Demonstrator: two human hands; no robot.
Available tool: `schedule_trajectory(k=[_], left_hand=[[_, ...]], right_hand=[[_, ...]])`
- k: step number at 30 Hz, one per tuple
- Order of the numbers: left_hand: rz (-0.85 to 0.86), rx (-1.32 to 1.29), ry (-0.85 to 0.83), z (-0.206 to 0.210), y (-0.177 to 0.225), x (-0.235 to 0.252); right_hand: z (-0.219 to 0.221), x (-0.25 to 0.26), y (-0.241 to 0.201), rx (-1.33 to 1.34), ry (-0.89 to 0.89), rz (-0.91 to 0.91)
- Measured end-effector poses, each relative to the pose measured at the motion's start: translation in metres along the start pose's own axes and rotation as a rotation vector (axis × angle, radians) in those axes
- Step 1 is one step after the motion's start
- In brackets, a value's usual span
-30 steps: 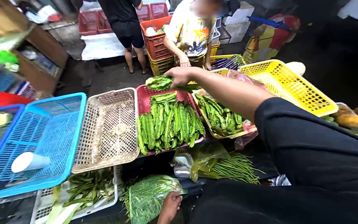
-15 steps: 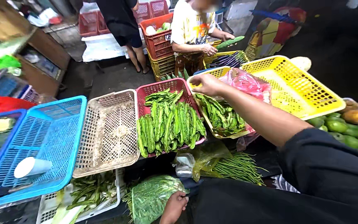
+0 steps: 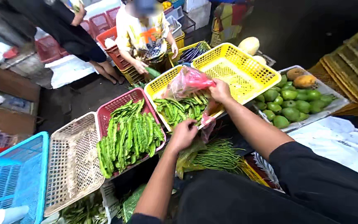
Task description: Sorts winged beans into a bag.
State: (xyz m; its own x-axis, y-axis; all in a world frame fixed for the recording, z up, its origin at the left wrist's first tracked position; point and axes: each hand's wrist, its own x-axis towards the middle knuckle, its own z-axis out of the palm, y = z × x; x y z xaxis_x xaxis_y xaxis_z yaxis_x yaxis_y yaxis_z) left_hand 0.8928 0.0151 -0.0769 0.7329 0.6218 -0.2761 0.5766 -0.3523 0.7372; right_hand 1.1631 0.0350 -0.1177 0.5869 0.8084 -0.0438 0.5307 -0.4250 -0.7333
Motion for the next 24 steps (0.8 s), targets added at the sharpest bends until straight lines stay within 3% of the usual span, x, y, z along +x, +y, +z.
schedule_trajectory(k=[3,5,10,14,18,20,22,24], left_hand=[[-0.164,0.049,0.152,0.011,0.001,0.061],[-0.264,-0.005,0.261,0.018,-0.007,0.086],[-0.43,-0.138,0.466,0.024,-0.011,0.113],[-0.48,-0.17,0.409,0.028,-0.012,0.117],[-0.524,-0.261,0.38,0.041,0.004,0.124],[-0.546,-0.086,0.384,0.053,0.001,0.138],[-0.563,0.083,0.401,0.063,-0.01,0.147],[-0.509,0.059,0.448,0.058,-0.021,0.145]], right_hand=[[-0.004,0.005,-0.008,0.464,0.044,0.216],[-0.008,-0.004,-0.021,0.683,0.046,0.243],[0.013,-0.045,-0.045,0.74,-0.272,-0.037],[-0.001,-0.051,-0.029,1.014,-0.421,0.118],[-0.009,-0.039,0.008,1.209,-0.284,0.406],[-0.004,-0.033,0.024,1.267,-0.19,0.494],[-0.004,-0.034,0.033,1.232,-0.132,0.459],[-0.012,-0.027,0.037,1.109,-0.08,0.312]])
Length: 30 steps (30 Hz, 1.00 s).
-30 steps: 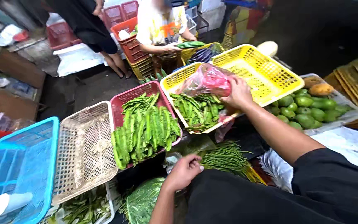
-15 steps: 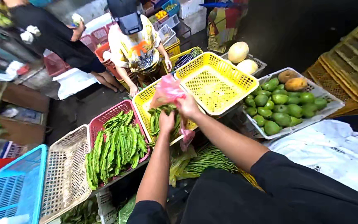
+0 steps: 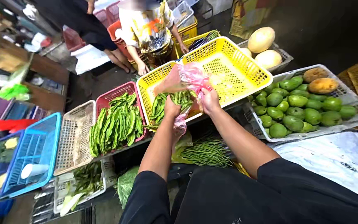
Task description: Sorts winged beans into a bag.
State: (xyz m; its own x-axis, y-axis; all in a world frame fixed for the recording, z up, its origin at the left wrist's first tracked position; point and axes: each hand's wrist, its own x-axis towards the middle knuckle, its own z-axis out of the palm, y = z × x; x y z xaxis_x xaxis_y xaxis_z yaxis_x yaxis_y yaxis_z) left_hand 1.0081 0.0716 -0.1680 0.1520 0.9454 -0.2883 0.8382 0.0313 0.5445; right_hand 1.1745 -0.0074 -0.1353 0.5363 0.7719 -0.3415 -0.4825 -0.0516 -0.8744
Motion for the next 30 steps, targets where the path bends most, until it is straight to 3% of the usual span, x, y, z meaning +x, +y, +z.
schedule_trajectory(k=[2,4,8,11,17,22,24,28,30], left_hand=[[0.043,-0.092,-0.018,-0.024,-0.009,-0.002],[0.088,-0.164,-0.061,-0.057,-0.021,-0.006],[0.209,0.153,-0.171,-0.11,-0.034,-0.027],[0.218,0.305,-0.223,-0.108,-0.047,-0.044],[0.168,0.267,0.056,-0.123,-0.026,-0.066],[0.354,0.495,0.01,-0.062,-0.021,-0.051],[0.333,0.591,-0.002,-0.044,-0.026,-0.043],[0.214,0.47,-0.209,-0.068,-0.012,-0.044],[0.162,0.339,-0.225,-0.094,-0.005,-0.047]], right_hand=[[-0.013,0.013,-0.006,-0.128,-0.011,-0.143],[-0.027,0.022,-0.01,-0.2,-0.01,-0.165],[-0.034,0.024,-0.003,-0.299,0.01,-0.07],[-0.029,0.025,0.0,-0.414,0.021,-0.066],[-0.034,0.03,0.006,-0.417,-0.013,-0.08],[-0.032,0.027,0.008,-0.489,-0.019,-0.108],[-0.032,0.027,0.008,-0.515,-0.019,-0.117],[-0.034,0.03,0.007,-0.527,-0.046,-0.107],[-0.035,0.03,0.008,-0.524,-0.043,-0.101]])
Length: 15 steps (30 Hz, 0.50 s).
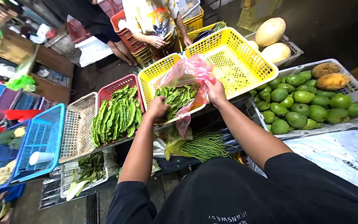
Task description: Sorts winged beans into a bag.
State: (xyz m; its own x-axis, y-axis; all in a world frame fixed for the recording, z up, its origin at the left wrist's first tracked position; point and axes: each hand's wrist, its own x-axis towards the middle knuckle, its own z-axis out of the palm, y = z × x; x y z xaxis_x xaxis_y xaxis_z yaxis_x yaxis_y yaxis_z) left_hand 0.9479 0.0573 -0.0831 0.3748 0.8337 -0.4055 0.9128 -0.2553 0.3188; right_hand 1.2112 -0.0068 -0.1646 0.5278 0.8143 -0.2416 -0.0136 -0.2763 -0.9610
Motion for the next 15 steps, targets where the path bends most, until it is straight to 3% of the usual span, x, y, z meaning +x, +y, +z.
schedule_trajectory(k=[6,9,12,15], left_hand=[[-0.132,-0.134,0.296,-0.034,-0.016,-0.012],[-0.039,-0.115,0.178,-0.018,-0.005,-0.014],[0.002,0.074,-0.036,0.015,-0.001,-0.001],[-0.054,0.107,0.041,0.02,-0.01,0.002]], right_hand=[[0.001,0.003,0.005,0.025,-0.009,-0.002],[0.002,0.003,0.005,0.027,-0.005,0.021],[-0.004,0.004,0.0,-0.125,-0.063,0.004],[-0.024,-0.005,-0.016,-0.531,-0.195,-0.075]])
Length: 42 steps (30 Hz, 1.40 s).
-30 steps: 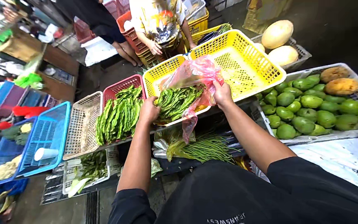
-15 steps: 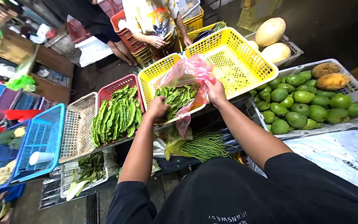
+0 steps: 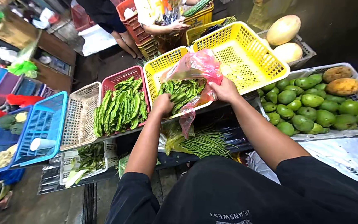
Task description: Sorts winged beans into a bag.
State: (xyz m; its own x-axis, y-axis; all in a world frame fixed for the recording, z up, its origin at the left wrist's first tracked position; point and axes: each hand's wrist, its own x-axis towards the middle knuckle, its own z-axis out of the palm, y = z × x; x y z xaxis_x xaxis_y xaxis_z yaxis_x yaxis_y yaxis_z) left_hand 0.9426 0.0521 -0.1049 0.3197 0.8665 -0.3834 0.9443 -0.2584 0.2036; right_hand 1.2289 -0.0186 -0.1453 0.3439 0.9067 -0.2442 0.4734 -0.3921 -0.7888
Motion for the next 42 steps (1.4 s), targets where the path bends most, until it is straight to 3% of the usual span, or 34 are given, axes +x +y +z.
schedule_trajectory(k=[2,5,11,19,23,25,28,31,34,39,42], left_hand=[[-0.065,-0.046,0.165,-0.019,-0.002,-0.005],[-0.058,-0.049,0.243,-0.033,0.006,-0.014],[0.085,0.007,-0.109,0.027,0.018,0.002],[0.12,-0.425,0.111,-0.015,-0.025,-0.011],[0.228,-0.642,0.095,0.005,0.031,0.012],[0.259,-0.607,0.026,0.027,0.069,0.036],[0.14,-0.417,-0.028,0.047,0.106,0.063],[0.067,-0.379,-0.02,0.047,0.113,0.062],[0.155,-0.519,0.145,0.034,0.097,0.033],[0.329,-1.381,0.47,-0.012,0.034,-0.04],[0.328,-1.638,0.627,-0.048,-0.033,-0.107]], right_hand=[[-0.012,-0.008,0.001,-0.19,-0.047,-0.003],[-0.012,-0.015,0.005,-0.304,-0.094,0.018],[-0.007,-0.019,-0.006,-0.333,-0.04,0.083],[-0.01,-0.03,-0.003,-0.278,-0.003,0.051],[-0.007,-0.028,-0.001,-0.286,0.013,0.042],[-0.003,-0.027,0.007,-0.279,0.043,0.018],[0.0,-0.024,0.01,-0.296,0.039,0.017],[-0.001,-0.026,0.01,-0.292,0.036,0.025],[-0.001,-0.028,0.007,-0.301,0.033,0.027],[0.0,-0.031,0.011,-0.268,0.064,0.028],[-0.003,-0.041,-0.001,-0.142,0.232,-0.038]])
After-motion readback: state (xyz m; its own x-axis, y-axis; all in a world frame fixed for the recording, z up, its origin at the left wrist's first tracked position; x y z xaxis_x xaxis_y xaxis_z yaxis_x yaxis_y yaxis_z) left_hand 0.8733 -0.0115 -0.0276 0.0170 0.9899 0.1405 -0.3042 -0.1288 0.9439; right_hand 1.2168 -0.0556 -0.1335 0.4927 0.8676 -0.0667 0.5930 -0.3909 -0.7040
